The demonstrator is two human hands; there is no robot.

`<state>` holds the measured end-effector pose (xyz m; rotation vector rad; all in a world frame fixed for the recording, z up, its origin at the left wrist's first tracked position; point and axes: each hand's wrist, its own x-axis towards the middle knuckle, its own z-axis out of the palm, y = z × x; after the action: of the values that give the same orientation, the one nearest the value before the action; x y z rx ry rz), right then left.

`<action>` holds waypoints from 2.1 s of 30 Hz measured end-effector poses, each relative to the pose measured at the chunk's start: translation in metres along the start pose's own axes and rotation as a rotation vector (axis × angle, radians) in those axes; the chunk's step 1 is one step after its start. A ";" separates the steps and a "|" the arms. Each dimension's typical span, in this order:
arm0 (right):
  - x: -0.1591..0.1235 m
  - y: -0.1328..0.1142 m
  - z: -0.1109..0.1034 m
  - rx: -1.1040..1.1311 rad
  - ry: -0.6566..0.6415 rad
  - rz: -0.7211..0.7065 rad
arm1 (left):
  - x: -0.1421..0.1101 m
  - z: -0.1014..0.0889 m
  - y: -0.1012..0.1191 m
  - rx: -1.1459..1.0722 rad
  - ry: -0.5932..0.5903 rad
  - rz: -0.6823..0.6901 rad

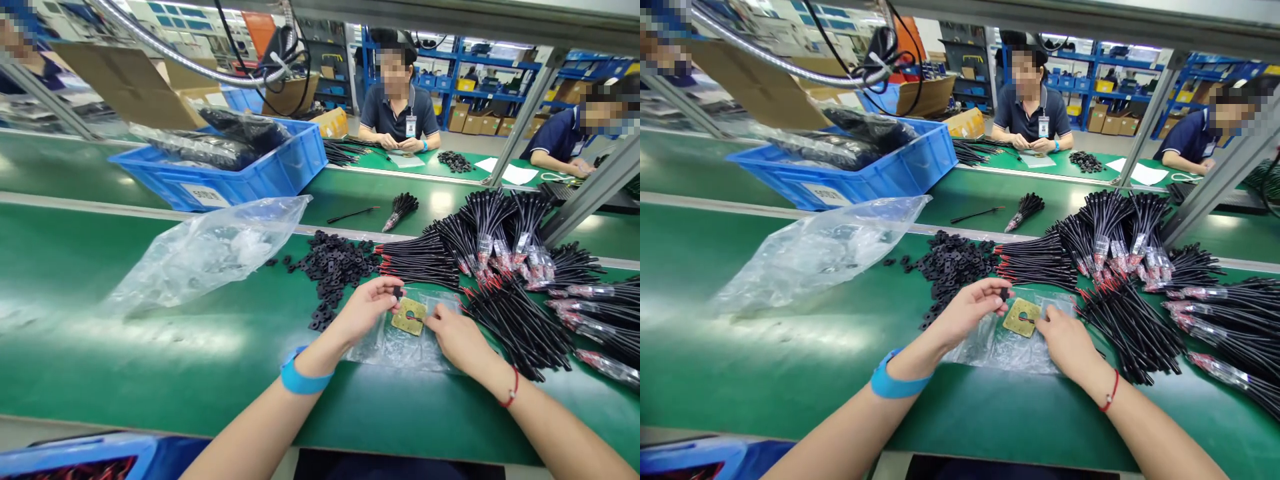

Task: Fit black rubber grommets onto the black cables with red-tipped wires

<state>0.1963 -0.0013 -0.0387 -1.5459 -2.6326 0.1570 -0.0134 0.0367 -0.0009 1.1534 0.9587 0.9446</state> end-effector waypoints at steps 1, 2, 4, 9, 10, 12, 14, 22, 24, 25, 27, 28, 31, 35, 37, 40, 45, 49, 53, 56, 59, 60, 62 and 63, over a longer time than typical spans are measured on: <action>0.001 0.003 -0.003 0.074 0.016 0.018 | 0.004 0.004 -0.002 -0.011 -0.007 0.001; 0.002 0.007 -0.007 0.172 0.048 0.043 | 0.009 0.008 -0.003 -0.008 -0.009 0.005; 0.002 0.015 -0.017 0.400 0.142 0.112 | 0.016 0.014 -0.006 0.024 0.005 0.034; -0.004 0.022 -0.030 0.650 0.282 0.109 | 0.021 0.023 -0.011 0.106 0.007 0.125; -0.005 0.020 -0.029 0.627 0.295 0.088 | 0.021 0.024 -0.012 0.120 0.006 0.137; -0.007 0.017 -0.026 0.558 0.309 0.072 | 0.019 0.025 -0.015 0.152 0.012 0.150; -0.008 0.015 -0.022 0.489 0.307 0.074 | 0.018 0.023 -0.019 0.187 0.019 0.155; -0.008 0.010 -0.018 0.356 0.302 0.027 | 0.010 0.021 -0.022 0.559 -0.013 0.247; -0.007 0.007 -0.016 0.352 0.328 0.012 | 0.006 0.023 -0.020 0.589 -0.041 0.263; -0.007 0.006 -0.015 0.350 0.342 0.003 | 0.005 0.024 -0.020 0.548 -0.054 0.247; -0.007 0.004 -0.013 0.331 0.372 -0.014 | 0.003 0.024 -0.020 0.370 -0.079 0.158; -0.007 0.004 -0.012 0.316 0.390 -0.022 | 0.002 0.023 -0.020 0.251 -0.091 0.099; -0.009 0.003 -0.010 0.254 0.437 -0.050 | 0.001 0.024 -0.021 -0.078 -0.088 -0.048; -0.012 0.000 -0.012 0.149 0.479 -0.070 | -0.003 0.028 -0.024 -0.241 -0.077 -0.147; -0.013 -0.001 -0.014 0.113 0.466 -0.073 | -0.005 0.029 -0.025 -0.229 -0.088 -0.150; -0.014 -0.002 -0.018 0.181 0.392 -0.064 | -0.006 0.030 -0.025 -0.167 -0.107 -0.099; -0.017 -0.002 -0.021 0.566 0.093 0.051 | -0.009 0.026 -0.021 0.129 -0.130 0.010; -0.017 0.000 -0.017 0.923 -0.038 0.124 | -0.013 0.025 -0.015 0.480 -0.172 0.101; -0.016 0.003 -0.014 1.052 -0.026 0.180 | -0.016 0.030 -0.015 0.590 -0.199 0.128; -0.016 0.003 -0.012 1.035 -0.033 0.184 | -0.016 0.032 -0.020 0.567 -0.148 0.137; -0.017 0.001 -0.011 1.003 -0.055 0.169 | -0.016 0.032 -0.023 0.587 -0.127 0.150; -0.017 0.001 -0.011 0.995 -0.062 0.164 | -0.015 0.031 -0.023 0.598 -0.137 0.153; -0.018 0.000 -0.009 0.989 -0.070 0.160 | -0.015 0.030 -0.022 0.618 -0.169 0.166; -0.018 -0.001 -0.008 0.988 -0.073 0.159 | -0.015 0.029 -0.022 0.625 -0.190 0.175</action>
<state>0.2055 -0.0168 -0.0308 -1.3310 -1.8942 1.2939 0.0117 0.0104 -0.0164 1.8428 1.0399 0.6644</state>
